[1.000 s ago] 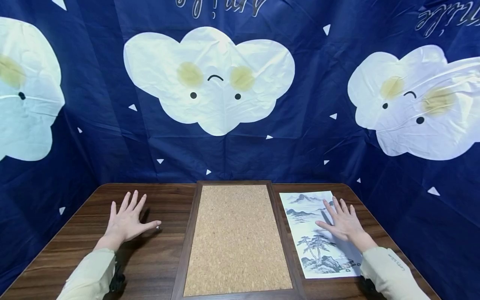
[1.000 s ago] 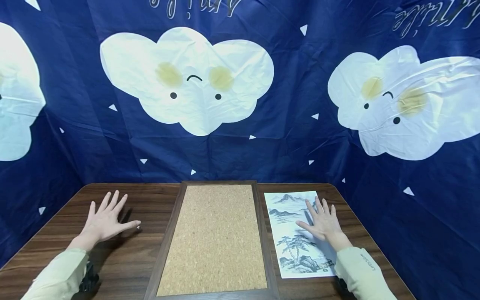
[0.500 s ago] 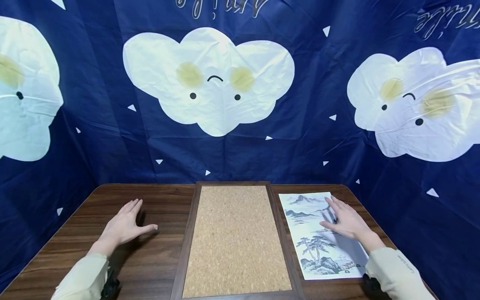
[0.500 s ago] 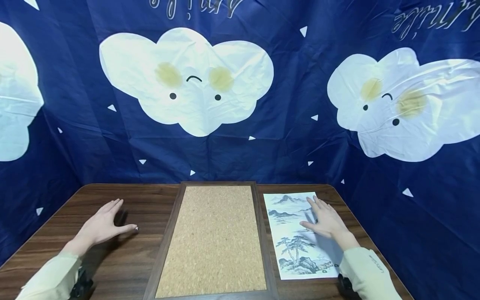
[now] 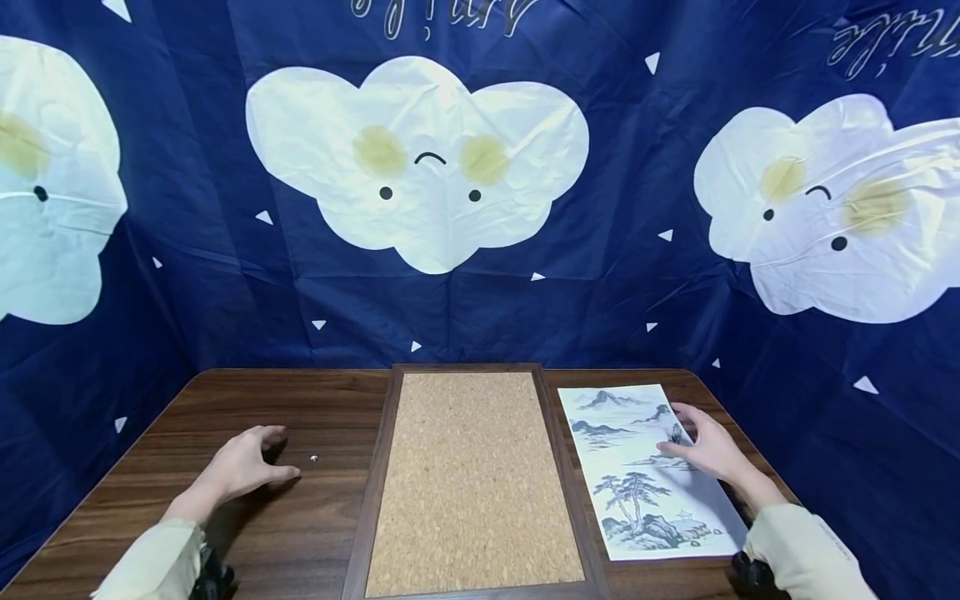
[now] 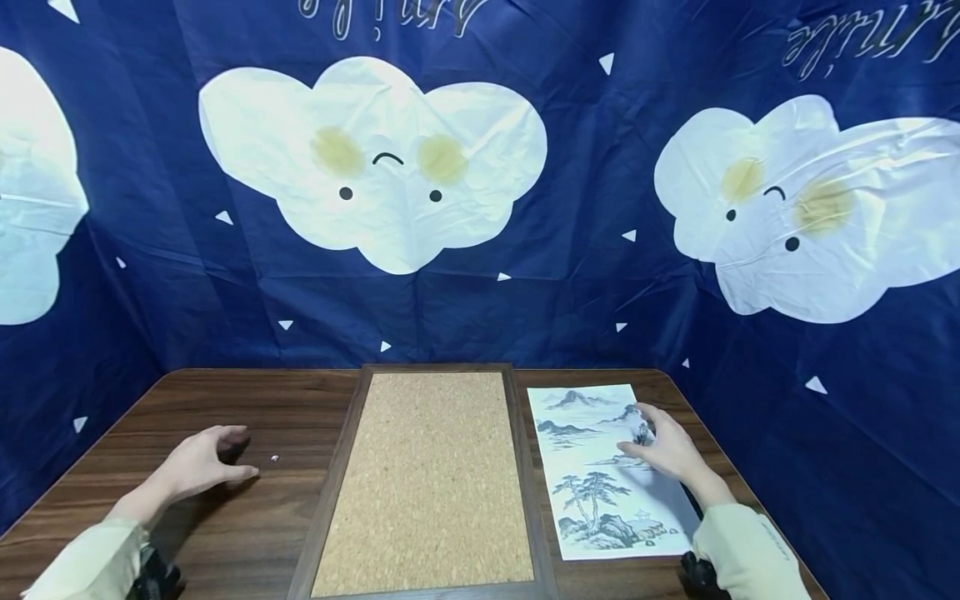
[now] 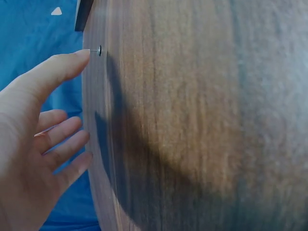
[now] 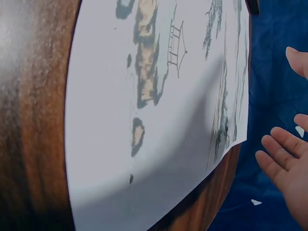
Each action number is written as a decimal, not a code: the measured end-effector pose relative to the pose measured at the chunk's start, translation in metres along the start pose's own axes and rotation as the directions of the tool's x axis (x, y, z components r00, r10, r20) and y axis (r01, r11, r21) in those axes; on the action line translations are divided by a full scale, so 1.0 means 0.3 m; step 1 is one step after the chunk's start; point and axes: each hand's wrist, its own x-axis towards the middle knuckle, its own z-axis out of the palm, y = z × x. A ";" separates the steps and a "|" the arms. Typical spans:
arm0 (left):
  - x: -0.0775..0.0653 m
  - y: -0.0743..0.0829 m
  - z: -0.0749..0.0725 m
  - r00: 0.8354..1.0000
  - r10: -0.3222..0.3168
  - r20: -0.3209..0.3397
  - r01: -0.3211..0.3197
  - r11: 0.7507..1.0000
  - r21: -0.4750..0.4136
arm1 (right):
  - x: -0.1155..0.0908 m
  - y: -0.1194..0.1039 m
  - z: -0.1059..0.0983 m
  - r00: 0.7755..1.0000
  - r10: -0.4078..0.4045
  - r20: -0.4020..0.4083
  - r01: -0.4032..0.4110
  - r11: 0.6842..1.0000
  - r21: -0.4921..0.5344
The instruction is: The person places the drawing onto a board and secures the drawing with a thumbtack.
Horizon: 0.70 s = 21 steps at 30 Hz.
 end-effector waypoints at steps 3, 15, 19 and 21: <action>-0.004 0.002 0.004 1.000 -0.011 0.002 0.011 0.999 -0.033 | -0.008 0.006 -0.001 0.997 0.079 0.019 -0.080 0.995 0.054; 0.013 0.040 0.048 1.000 -0.001 -0.004 0.001 0.990 -0.140 | -0.046 0.057 -0.001 0.955 0.282 0.095 -0.295 0.940 0.173; 0.021 0.053 0.061 1.000 0.016 -0.003 -0.016 0.990 -0.140 | -0.058 0.070 -0.003 0.942 0.319 0.105 -0.334 0.926 0.176; 0.024 0.058 0.067 1.000 0.024 -0.006 -0.024 0.991 -0.135 | -0.064 0.074 -0.004 0.927 0.357 0.118 -0.374 0.906 0.196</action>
